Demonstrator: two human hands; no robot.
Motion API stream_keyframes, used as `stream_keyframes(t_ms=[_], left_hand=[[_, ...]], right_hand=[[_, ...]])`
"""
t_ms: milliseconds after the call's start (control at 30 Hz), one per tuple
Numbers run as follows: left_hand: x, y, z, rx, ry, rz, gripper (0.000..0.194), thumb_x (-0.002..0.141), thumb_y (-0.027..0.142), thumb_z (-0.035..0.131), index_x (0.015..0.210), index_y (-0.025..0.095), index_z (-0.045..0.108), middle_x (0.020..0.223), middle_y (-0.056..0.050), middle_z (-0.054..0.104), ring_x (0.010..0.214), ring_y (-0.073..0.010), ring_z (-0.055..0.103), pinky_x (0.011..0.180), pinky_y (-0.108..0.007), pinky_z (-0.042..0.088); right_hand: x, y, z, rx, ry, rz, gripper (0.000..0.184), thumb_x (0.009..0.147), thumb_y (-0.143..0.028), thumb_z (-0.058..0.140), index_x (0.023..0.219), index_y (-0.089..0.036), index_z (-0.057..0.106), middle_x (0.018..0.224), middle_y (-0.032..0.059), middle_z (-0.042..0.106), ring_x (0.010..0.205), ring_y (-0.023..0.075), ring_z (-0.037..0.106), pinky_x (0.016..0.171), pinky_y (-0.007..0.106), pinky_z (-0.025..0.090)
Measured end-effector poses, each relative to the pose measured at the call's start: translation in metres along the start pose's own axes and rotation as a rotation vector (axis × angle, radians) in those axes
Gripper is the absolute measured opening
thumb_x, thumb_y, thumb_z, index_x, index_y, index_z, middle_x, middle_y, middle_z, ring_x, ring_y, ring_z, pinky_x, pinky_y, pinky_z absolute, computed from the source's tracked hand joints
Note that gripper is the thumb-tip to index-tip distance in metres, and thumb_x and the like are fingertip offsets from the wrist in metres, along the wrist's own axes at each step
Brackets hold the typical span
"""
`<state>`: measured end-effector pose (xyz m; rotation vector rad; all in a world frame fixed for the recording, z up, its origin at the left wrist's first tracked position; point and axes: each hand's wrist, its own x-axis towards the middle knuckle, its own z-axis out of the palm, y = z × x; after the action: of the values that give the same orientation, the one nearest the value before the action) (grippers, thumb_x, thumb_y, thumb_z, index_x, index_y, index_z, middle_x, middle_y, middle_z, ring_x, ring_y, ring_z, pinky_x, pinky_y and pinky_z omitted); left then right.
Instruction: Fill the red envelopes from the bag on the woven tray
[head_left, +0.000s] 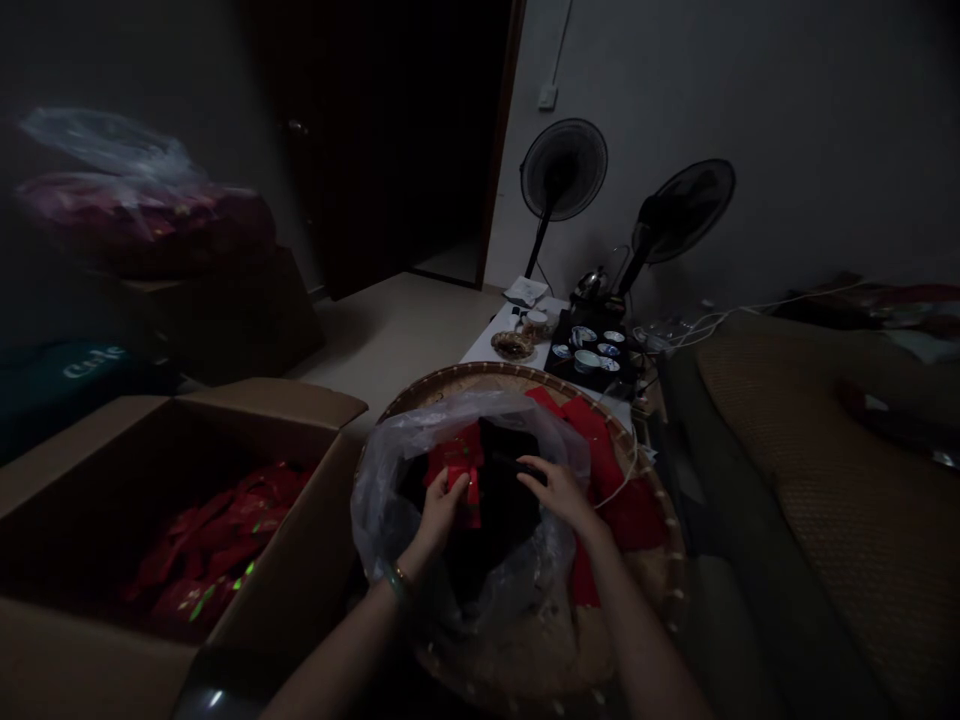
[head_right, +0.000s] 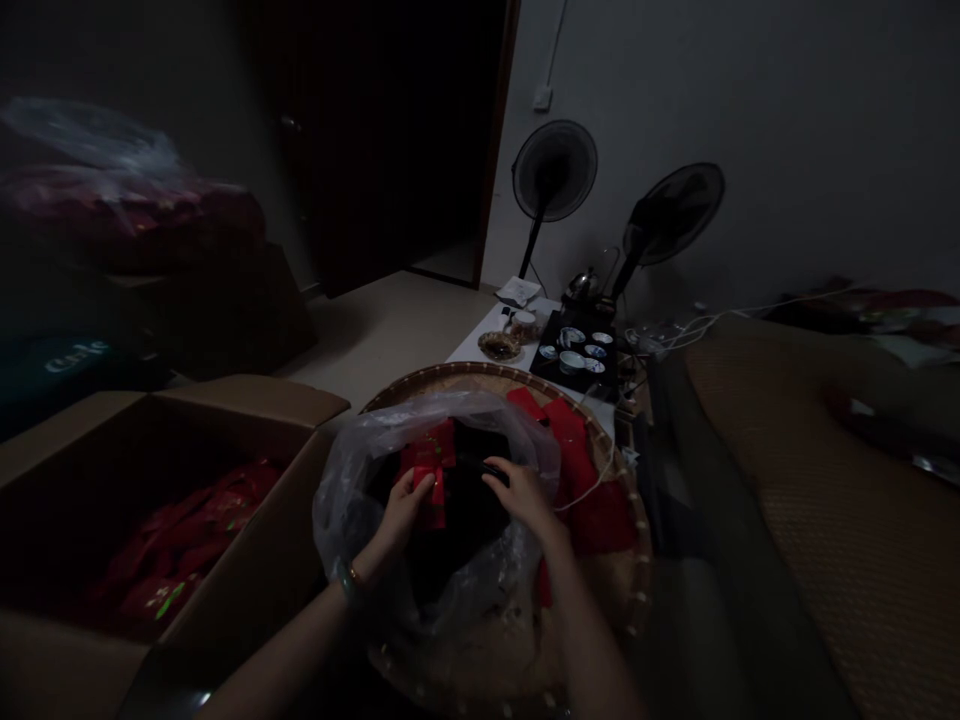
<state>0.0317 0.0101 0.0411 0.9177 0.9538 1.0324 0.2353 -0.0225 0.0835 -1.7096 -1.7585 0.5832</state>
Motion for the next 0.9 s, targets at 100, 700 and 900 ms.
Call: stream_keyframes(t_ms=[100,700,900], left_hand=[[0.000,0.003,-0.001,0.014,0.019,-0.004,0.034,0.063,0.042,0.067,0.080,0.014,0.060,0.066,0.000,0.062,0.056,-0.0116,0.054,0.056,-0.021,0.043],[0.006,-0.010,-0.002,0.408,0.089,0.260,0.019,0.065,0.034,0.066,0.071,0.016,0.065,0.065,0.001,0.060,0.062,-0.0135,0.051,0.061,-0.020,0.038],[0.005,-0.007,0.000,0.263,0.084,0.186,0.022,0.060,0.034,0.070,0.068,0.015,0.064,0.065,0.001,0.061,0.063,-0.0140,0.052,0.061,-0.021,0.040]], right_hand=[[0.001,0.003,-0.001,0.046,-0.012,0.032,0.032,0.077,-0.035,0.055,0.105,-0.021,0.061,0.099,0.0051,0.068,0.088,0.0216,0.063,0.076,0.034,0.049],[0.002,-0.011,0.011,0.003,-0.089,-0.067,0.030,0.078,-0.037,0.054,0.105,-0.027,0.061,0.096,0.0014,0.069,0.081,0.0211,0.064,0.073,0.031,0.048],[0.002,-0.003,0.008,-0.045,-0.044,-0.035,0.029,0.077,-0.037,0.053,0.103,-0.027,0.062,0.091,0.0017,0.070,0.075,0.0207,0.064,0.068,0.030,0.048]])
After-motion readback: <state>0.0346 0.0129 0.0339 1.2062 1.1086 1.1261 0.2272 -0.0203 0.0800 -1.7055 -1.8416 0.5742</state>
